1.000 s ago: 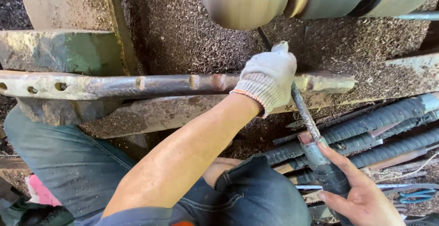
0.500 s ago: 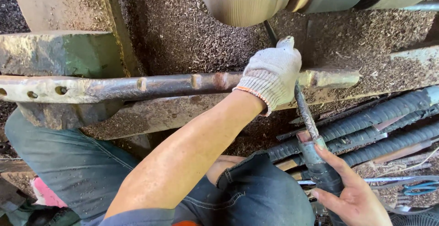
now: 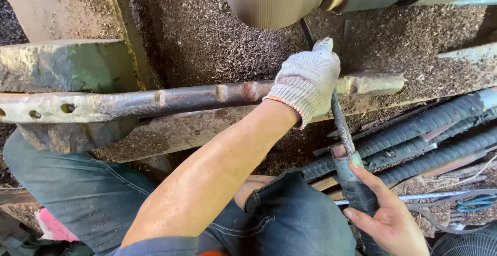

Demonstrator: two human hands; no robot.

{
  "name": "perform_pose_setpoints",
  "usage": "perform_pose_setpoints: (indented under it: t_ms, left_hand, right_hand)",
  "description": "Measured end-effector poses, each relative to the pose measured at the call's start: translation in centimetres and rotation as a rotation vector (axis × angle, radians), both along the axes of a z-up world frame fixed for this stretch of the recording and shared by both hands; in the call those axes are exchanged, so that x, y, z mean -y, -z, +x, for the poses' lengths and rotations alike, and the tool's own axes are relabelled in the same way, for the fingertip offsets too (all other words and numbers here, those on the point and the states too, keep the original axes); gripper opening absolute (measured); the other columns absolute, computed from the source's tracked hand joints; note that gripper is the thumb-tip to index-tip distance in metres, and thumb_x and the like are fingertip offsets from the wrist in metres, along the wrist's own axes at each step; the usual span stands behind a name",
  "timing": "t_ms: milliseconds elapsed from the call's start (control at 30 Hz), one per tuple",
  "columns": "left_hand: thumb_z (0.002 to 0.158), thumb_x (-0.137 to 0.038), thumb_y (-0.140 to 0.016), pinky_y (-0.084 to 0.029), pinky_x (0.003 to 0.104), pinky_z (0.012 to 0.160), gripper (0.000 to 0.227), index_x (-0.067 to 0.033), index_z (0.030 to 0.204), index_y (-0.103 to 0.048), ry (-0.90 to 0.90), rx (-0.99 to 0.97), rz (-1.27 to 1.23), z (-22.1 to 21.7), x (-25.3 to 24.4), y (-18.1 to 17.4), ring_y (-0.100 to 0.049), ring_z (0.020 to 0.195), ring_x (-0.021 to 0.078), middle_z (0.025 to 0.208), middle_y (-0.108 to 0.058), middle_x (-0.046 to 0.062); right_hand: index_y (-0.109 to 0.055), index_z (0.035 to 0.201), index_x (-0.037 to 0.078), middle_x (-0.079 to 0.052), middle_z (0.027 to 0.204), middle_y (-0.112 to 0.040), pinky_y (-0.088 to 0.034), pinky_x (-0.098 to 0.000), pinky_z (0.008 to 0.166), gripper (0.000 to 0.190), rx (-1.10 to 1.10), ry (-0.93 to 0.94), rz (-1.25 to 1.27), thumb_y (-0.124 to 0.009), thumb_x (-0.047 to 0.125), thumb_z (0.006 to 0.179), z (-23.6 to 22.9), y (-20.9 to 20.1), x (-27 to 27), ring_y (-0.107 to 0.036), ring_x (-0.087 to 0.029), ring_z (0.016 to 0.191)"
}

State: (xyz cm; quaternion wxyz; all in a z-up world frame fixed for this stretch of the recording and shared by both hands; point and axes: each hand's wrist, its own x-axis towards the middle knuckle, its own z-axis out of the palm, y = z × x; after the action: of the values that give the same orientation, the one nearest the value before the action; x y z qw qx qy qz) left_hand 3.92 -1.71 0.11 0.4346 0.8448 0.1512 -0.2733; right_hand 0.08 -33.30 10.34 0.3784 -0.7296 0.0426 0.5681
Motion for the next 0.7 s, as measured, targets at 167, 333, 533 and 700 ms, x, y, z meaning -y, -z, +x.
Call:
perform_pose_setpoints:
  t_ms: [167,333,533,700]
  left_hand:
    - [0.082,-0.013,-0.075,-0.058,0.046,0.082,0.071,0.0102,0.139,-0.04,-0.013,-0.035,-0.014,0.1,0.0,-0.2,-0.072,0.096,0.0395,0.098,-0.071,0.027]
    - [0.096,-0.021,-0.054,-0.056,0.049,0.086,0.047,0.0,0.138,-0.047,-0.167,-0.132,-0.101,0.6,0.5,0.6,-0.071,0.1,0.0404,0.104,-0.072,0.023]
    - [0.102,-0.024,-0.035,-0.056,0.051,0.085,0.044,-0.0051,0.139,-0.046,-0.217,-0.144,-0.108,0.6,0.8,1.1,-0.071,0.1,0.0402,0.106,-0.072,0.021]
    - [0.104,-0.025,-0.042,-0.055,0.051,0.088,0.038,-0.005,0.134,-0.054,-0.267,-0.17,-0.144,0.4,0.8,0.8,-0.07,0.103,0.0421,0.108,-0.072,0.023]
  right_hand:
    - [-0.04,0.154,0.002,-0.009,0.153,-0.049,-0.039,-0.0302,0.107,0.086,0.032,-0.026,0.024,-0.071,-0.013,0.075,-0.6,0.4,0.0,-0.047,-0.014,0.135]
    - [-0.04,0.154,0.003,-0.01,0.15,-0.05,-0.04,-0.0307,0.105,0.086,0.021,0.041,0.068,-0.069,-0.016,0.076,-1.3,1.1,1.1,-0.049,-0.014,0.131]
    - [-0.039,0.155,0.003,-0.01,0.15,-0.049,-0.039,-0.0318,0.105,0.086,0.013,0.069,0.092,-0.067,-0.017,0.076,-1.8,1.6,1.5,-0.048,-0.015,0.13]
    - [-0.04,0.154,0.002,-0.011,0.152,-0.047,-0.035,-0.0306,0.11,0.085,0.082,0.003,0.126,-0.069,-0.015,0.075,-1.8,1.4,0.7,-0.043,-0.015,0.137]
